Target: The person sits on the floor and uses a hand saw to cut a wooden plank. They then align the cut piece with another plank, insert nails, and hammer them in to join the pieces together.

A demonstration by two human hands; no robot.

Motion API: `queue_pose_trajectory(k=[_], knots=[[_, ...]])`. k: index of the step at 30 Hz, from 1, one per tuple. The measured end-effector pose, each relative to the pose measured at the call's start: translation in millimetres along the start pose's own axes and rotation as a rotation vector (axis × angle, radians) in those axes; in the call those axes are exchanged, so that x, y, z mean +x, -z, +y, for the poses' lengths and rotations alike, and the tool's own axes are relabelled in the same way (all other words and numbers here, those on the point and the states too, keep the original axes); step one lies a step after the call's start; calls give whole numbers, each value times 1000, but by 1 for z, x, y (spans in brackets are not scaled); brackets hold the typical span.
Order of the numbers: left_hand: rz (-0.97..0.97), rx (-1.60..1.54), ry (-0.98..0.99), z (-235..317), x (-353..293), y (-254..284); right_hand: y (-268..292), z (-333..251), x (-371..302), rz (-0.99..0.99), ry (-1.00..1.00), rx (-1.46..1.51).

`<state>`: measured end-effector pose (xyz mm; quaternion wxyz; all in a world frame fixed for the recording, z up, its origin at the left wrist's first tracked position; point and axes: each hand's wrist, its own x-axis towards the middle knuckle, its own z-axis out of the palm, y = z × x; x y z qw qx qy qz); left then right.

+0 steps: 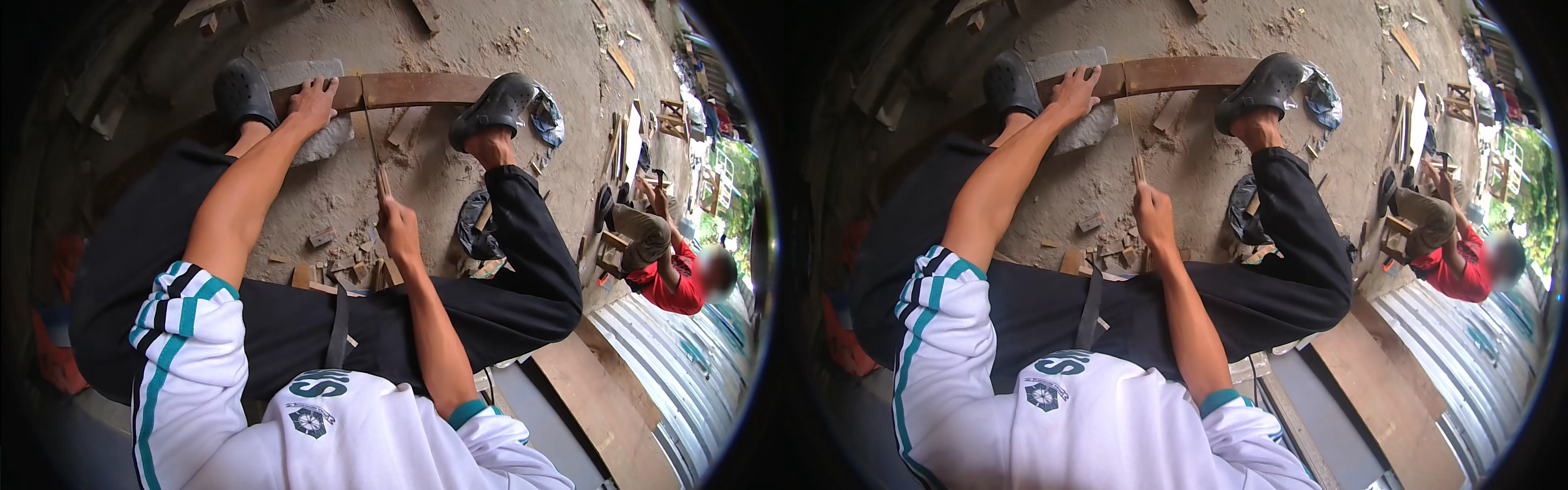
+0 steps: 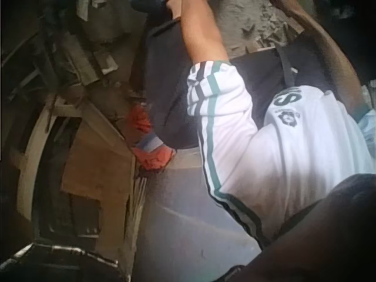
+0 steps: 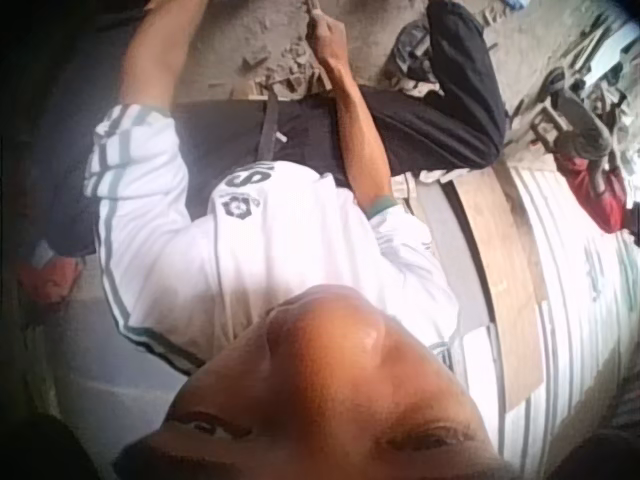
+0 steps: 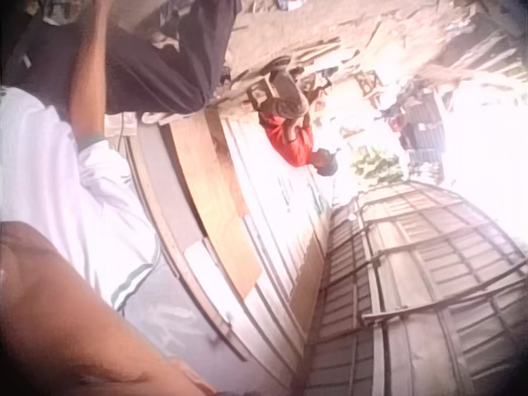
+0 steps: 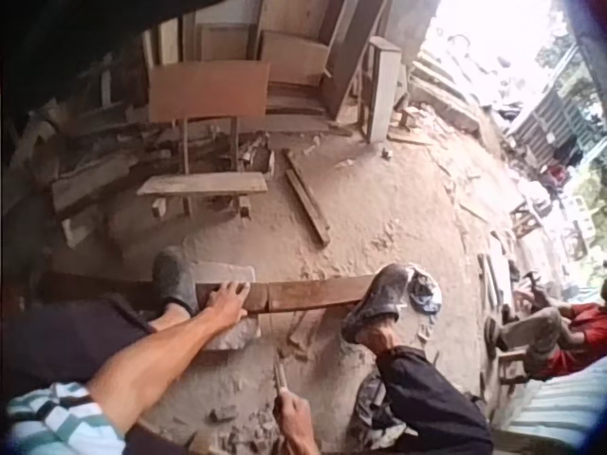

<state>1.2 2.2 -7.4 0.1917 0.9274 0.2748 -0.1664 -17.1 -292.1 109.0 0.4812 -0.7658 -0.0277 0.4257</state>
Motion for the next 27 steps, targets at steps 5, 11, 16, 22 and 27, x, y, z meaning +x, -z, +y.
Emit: queue_pose_trajectory(k=[5, 11, 16, 22, 27], knots=[[2, 6, -4, -4, -2, 6, 5, -25, 8, -11, -23, 86], [29, -6, -7, -2, -4, 3, 10, -15, -24, -12, -54, 126], [-6, -9, 15, -2, -4, 5, 11, -53, -62, 19, -124, -56], [62, 12, 2, -7, -2, -6, 18, -46, -74, 10, -114, -8], [25, 10, 2, 2, 1, 1, 0, -3, -1, 54, 113, -104]])
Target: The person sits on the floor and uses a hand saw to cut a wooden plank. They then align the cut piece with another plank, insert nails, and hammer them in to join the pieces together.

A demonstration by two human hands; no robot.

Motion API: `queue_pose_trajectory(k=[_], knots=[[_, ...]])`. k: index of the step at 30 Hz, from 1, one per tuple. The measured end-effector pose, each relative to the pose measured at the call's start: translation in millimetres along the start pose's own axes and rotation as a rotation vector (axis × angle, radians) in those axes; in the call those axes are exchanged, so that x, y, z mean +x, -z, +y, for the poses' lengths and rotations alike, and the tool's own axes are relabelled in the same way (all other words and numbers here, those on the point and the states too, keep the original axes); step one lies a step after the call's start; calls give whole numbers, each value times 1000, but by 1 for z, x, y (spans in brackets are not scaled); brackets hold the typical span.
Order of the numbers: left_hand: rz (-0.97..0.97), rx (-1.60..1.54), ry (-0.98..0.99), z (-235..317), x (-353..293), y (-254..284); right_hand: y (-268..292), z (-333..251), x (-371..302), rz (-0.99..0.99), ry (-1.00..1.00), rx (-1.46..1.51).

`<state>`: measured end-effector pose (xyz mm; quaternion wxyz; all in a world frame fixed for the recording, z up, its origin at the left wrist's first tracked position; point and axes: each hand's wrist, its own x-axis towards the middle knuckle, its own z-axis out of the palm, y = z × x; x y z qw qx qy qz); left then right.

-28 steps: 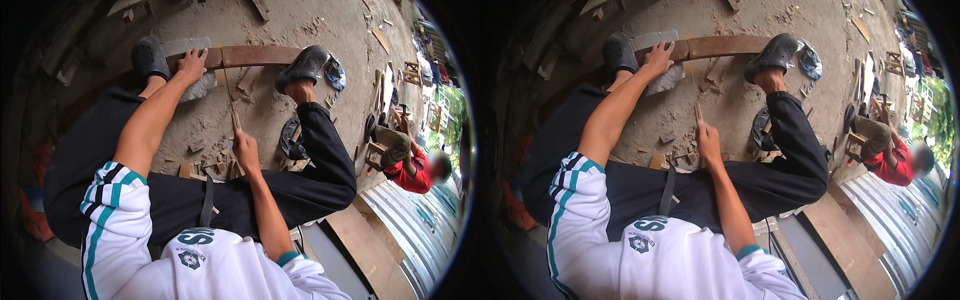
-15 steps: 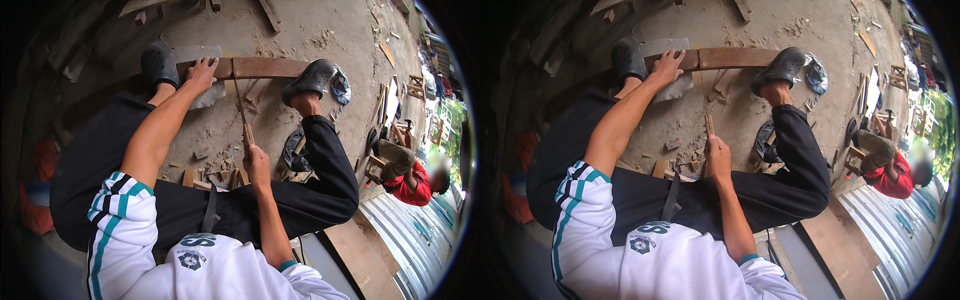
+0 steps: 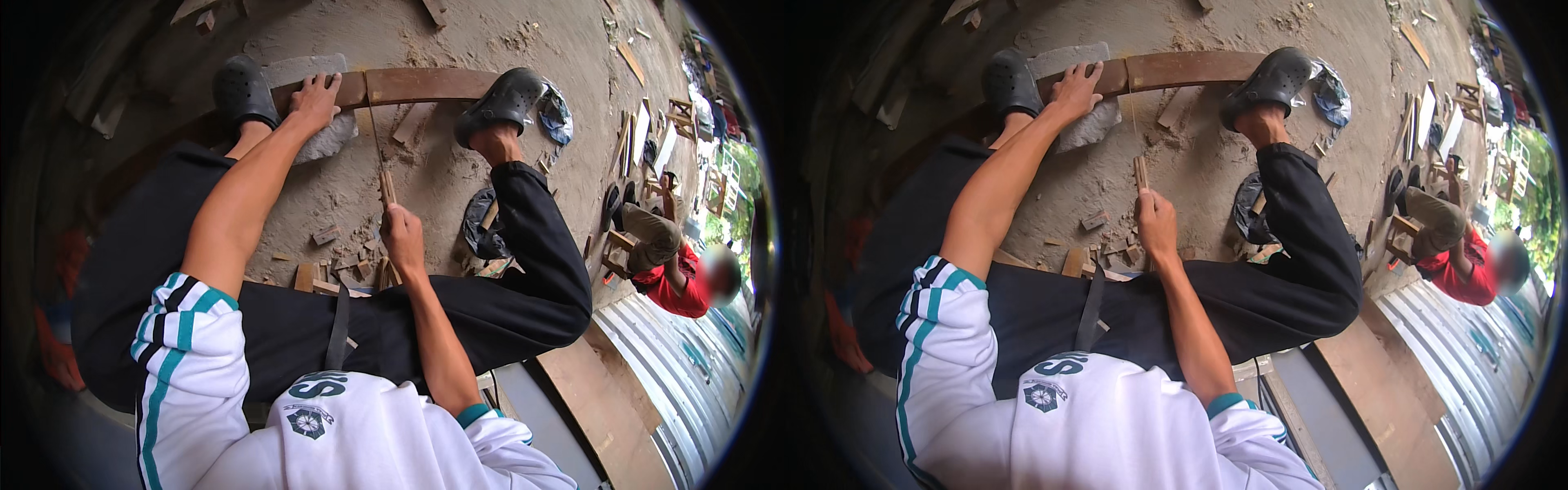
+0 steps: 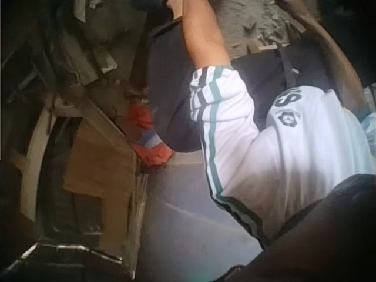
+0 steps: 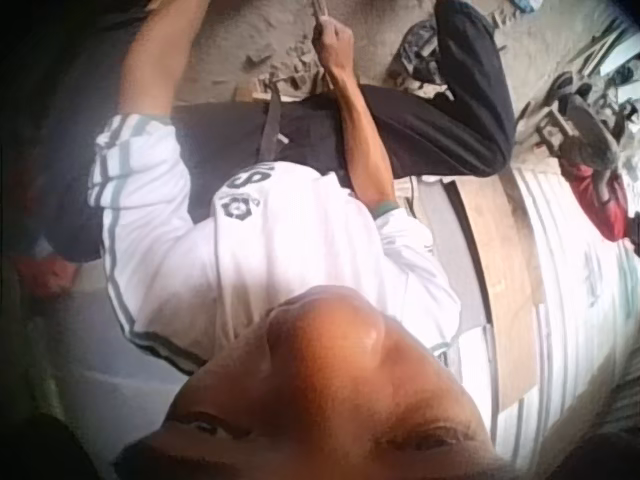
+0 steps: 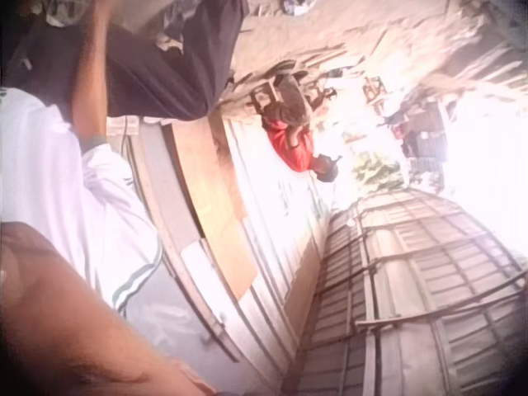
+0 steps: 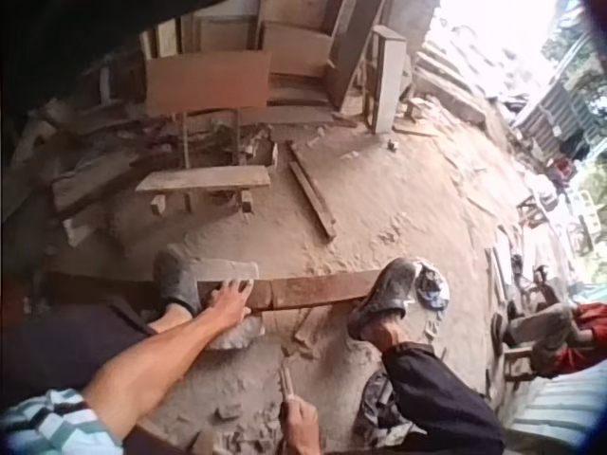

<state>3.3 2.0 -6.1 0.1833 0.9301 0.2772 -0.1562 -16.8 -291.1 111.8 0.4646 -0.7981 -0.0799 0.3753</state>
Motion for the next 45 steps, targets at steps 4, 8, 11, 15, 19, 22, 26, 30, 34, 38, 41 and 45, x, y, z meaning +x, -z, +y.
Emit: queue_pose_trajectory(k=[4, 8, 11, 15, 19, 22, 26, 30, 34, 38, 41, 45], knots=[[-3, 1, 9, -7, -2, 4, 22, -21, -60, -40, -128, 14], [-1, 23, 25, -4, 1, -7, 26, -15, -64, -81, -141, 90], [-12, 20, 49, -1, 3, -7, 10, 1, -66, -45, -82, -35], [8, 21, 39, -8, 7, -4, 25, -1, -63, 8, -1, -124], [10, 36, 46, -7, 5, -2, 38, -18, -61, -13, -21, 96], [-1, 26, 48, -8, 7, -1, 40, -39, -60, -9, -7, 133], [9, 22, 45, -8, 7, -3, 42, -40, -48, -21, 12, 90], [5, 41, 52, -5, 5, -2, 31, -27, -42, -12, -48, 53], [-9, 23, 52, -2, 2, 5, 28, -31, -48, 11, -37, -19], [-3, 39, 56, -3, 1, 3, 30, -45, -66, 16, -92, -95], [22, 41, 57, -5, 5, -3, 27, -47, -58, -2, -99, 5], [11, 47, 58, -7, 8, -3, 30, -45, -60, 19, -44, -104]])
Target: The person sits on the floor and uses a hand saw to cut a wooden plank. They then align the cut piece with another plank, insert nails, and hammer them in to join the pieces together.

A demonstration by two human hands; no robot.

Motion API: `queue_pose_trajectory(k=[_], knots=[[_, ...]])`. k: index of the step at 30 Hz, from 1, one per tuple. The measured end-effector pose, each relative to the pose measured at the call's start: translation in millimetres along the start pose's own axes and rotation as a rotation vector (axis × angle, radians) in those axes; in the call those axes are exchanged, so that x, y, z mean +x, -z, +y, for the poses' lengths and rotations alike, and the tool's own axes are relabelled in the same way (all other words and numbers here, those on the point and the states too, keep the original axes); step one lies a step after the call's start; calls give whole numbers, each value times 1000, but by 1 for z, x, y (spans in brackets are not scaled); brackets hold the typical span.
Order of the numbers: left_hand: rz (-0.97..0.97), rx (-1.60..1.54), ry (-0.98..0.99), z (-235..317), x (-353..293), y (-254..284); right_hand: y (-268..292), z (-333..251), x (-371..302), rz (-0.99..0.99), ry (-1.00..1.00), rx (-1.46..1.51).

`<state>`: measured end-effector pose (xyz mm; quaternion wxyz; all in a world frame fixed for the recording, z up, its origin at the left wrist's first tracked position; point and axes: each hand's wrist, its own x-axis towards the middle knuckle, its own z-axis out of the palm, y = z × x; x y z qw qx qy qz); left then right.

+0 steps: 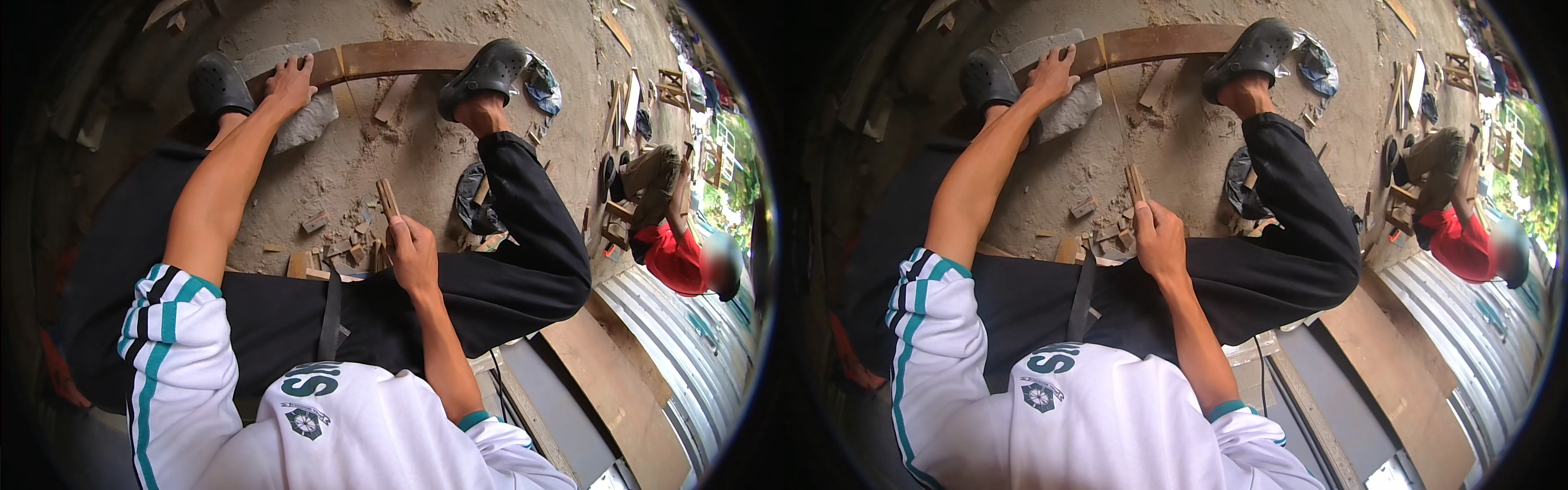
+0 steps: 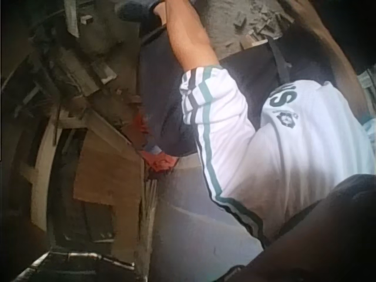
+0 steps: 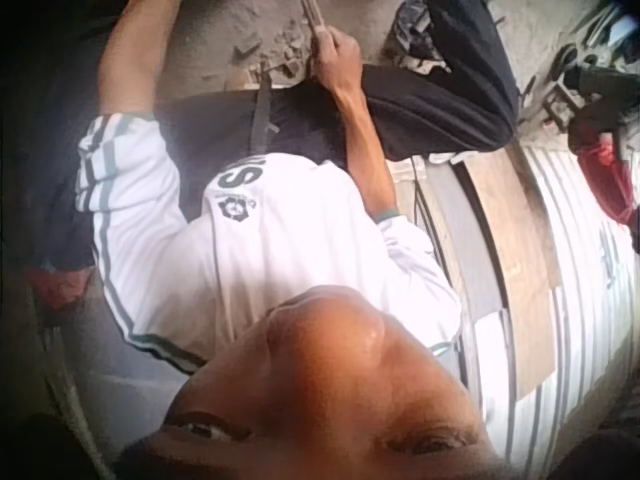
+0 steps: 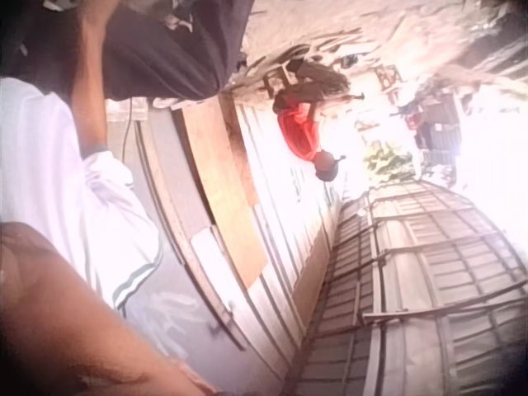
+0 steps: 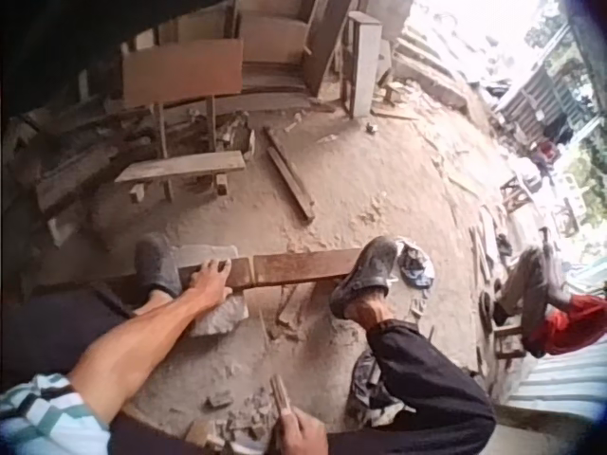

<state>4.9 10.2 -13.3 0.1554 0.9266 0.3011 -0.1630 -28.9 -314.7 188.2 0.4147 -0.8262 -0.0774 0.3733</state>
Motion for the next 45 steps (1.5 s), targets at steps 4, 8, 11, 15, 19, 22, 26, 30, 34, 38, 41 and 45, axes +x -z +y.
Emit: queue_pose_trajectory(k=[4, 8, 11, 15, 19, 22, 26, 30, 34, 38, 41, 45], knots=[[1, 2, -7, -3, -2, -1, 2, -9, 5, 5, 20, -35], [2, -18, -20, 5, -1, 2, -23, 15, 75, 50, 100, 3], [-2, -9, -1, 0, -3, -2, -23, 23, 49, 1, 6, 32], [-14, -2, 12, 4, -9, -2, 2, 46, 5, 12, 107, -43], [23, -11, 33, 9, -9, 0, 31, 26, -7, -28, 7, -4], [83, -76, 55, 13, -11, -3, 58, -7, -12, -67, 27, -183], [251, -284, -29, 28, -13, -17, 92, -42, -20, -48, -3, -280], [-158, -793, 233, 65, -10, -9, 117, -61, -24, -16, -93, -179], [-162, -1634, 767, 104, 4, -30, 130, -44, -18, 40, -60, -106], [44, -1978, 885, 120, 18, -39, 128, -33, -16, 141, -20, -72], [91, -2147, 934, 118, 25, -50, 128, -26, -12, 149, -45, -1], [63, -2254, 1011, 132, 17, -52, 129, -17, -7, 165, -75, 103]])
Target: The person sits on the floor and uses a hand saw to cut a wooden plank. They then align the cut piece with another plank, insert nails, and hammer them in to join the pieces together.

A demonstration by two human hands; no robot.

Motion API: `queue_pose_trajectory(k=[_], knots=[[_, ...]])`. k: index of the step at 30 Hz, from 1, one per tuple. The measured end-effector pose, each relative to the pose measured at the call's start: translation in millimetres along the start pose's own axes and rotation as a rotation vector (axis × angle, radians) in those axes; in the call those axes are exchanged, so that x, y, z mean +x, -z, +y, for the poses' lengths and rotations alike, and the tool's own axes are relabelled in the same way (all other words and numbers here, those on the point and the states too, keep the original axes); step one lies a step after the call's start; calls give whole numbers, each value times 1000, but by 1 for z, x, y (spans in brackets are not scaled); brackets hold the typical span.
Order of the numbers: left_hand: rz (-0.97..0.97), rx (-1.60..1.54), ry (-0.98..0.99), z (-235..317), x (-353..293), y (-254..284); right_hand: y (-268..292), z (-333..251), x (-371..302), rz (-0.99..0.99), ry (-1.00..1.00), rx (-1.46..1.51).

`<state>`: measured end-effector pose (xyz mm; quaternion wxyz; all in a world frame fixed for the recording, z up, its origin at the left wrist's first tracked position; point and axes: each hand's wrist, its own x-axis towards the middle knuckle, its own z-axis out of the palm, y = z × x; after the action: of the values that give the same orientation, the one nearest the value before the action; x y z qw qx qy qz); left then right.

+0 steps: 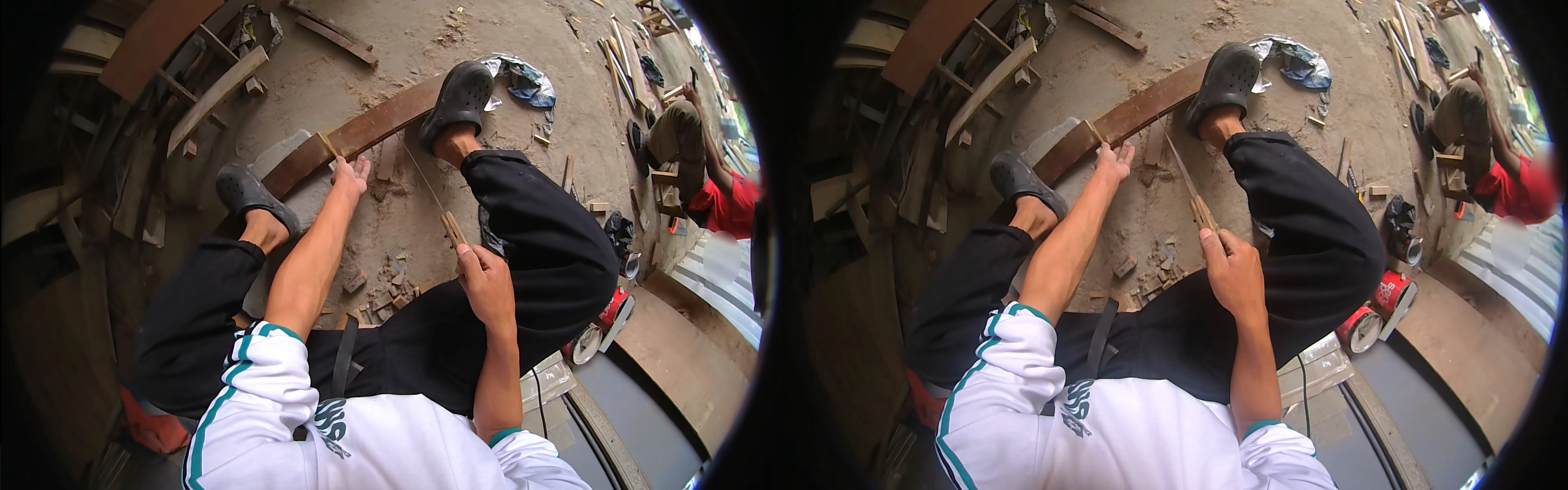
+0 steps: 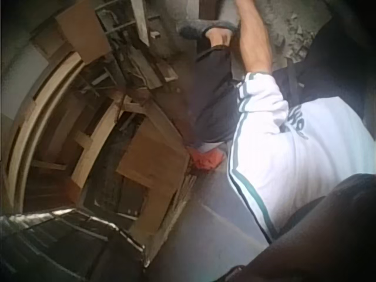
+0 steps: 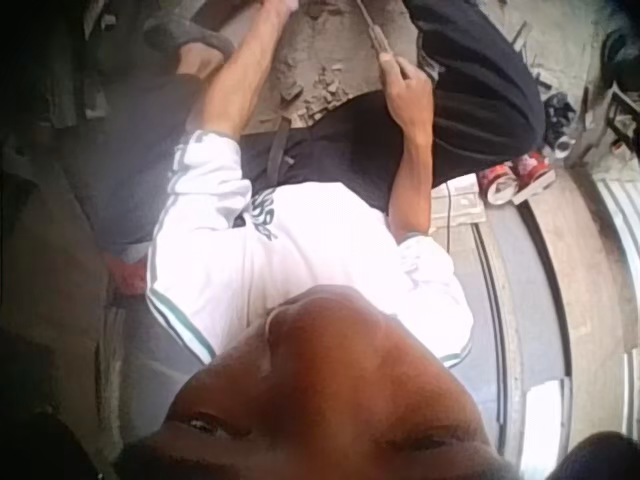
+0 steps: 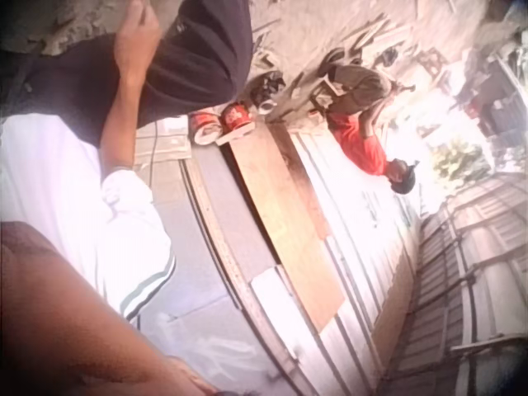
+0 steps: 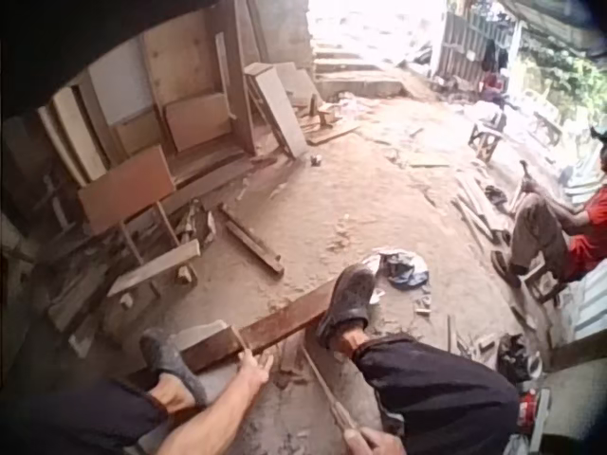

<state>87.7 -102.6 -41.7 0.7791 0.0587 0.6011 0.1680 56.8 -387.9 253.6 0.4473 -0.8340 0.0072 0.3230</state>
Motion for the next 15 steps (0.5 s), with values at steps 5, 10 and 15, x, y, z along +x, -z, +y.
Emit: queue_pose_trajectory(k=[5, 10, 15], knots=[[-191, -150, 56, -8, -22, -7, -9, 18, 10, 4, 60, 129], [-350, -326, 110, -1, -45, -16, -16, 16, 10, -6, 52, 242], [-419, -383, 70, 7, -50, -26, -19, 7, 7, -44, 35, 273]])
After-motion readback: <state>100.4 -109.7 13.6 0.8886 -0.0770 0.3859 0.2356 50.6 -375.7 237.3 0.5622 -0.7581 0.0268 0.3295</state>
